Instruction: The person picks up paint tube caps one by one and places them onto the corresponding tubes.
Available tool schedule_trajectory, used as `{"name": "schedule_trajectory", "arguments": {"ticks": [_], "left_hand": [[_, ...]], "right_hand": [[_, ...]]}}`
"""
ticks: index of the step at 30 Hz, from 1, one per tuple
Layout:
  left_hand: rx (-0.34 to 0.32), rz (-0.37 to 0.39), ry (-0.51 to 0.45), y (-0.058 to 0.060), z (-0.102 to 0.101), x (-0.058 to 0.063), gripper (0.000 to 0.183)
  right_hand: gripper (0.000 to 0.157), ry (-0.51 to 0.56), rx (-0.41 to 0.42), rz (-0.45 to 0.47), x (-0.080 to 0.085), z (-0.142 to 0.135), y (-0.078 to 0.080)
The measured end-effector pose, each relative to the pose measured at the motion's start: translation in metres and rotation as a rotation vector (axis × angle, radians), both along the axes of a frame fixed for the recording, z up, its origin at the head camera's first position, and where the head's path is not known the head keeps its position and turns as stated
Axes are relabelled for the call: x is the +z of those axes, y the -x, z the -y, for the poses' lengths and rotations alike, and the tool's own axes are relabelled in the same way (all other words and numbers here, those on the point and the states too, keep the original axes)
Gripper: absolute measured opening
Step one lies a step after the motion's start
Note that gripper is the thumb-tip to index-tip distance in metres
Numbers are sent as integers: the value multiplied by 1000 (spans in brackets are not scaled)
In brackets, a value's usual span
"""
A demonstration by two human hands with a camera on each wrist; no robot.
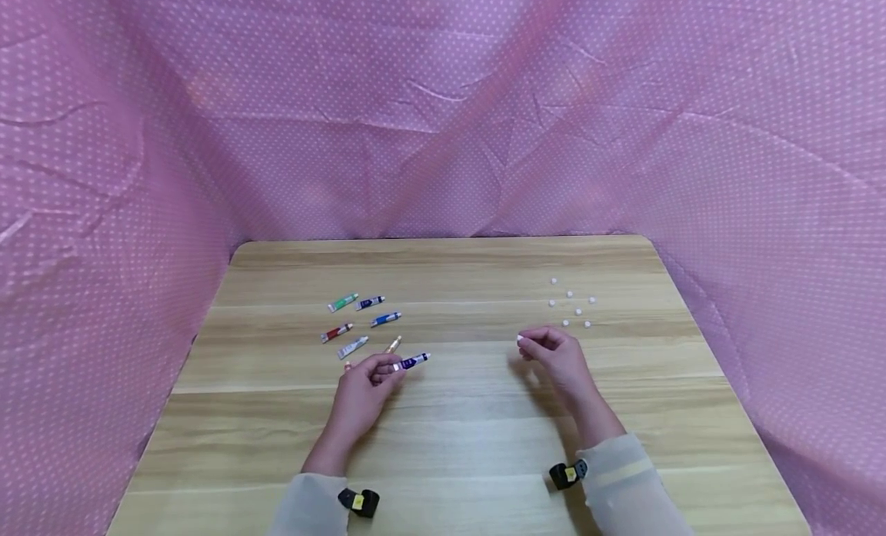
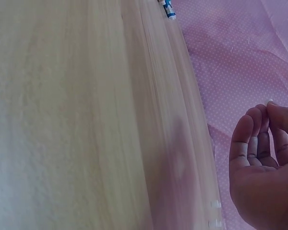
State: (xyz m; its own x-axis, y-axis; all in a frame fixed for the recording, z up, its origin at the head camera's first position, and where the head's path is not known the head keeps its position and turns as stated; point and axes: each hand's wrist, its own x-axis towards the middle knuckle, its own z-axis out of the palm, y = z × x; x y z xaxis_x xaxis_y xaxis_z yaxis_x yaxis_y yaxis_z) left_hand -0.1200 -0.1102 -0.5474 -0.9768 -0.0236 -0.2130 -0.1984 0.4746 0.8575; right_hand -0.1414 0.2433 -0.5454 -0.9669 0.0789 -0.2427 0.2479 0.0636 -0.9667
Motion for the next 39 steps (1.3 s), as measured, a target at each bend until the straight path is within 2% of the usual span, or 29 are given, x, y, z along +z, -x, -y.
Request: {"name": "schedule_trajectory", "arguments": {"ticks": [4,11,18,26,32,39], "left_hand": [[-25,-11,-8,-1,-2,0,25],[-41,-26,-8,-1,-6,-1,24],[-54,-33,11,-3,-10,-1,23],[-66,-13,17,-3,-14,2,22],[-72,-19,23,-3,-15,2,22],[-76,-22,32,-2,-16,3,22]], "right_hand": [[25,5,0,0,1,4,0],[24,57,8,-53,4,12,-1],[20,18,24,-26,2,16,-1],[22,23,54,-51,1,26,-3],[27,29,62,-57,4,31,-5],[23,37,75,-39,10,36,-4]]}}
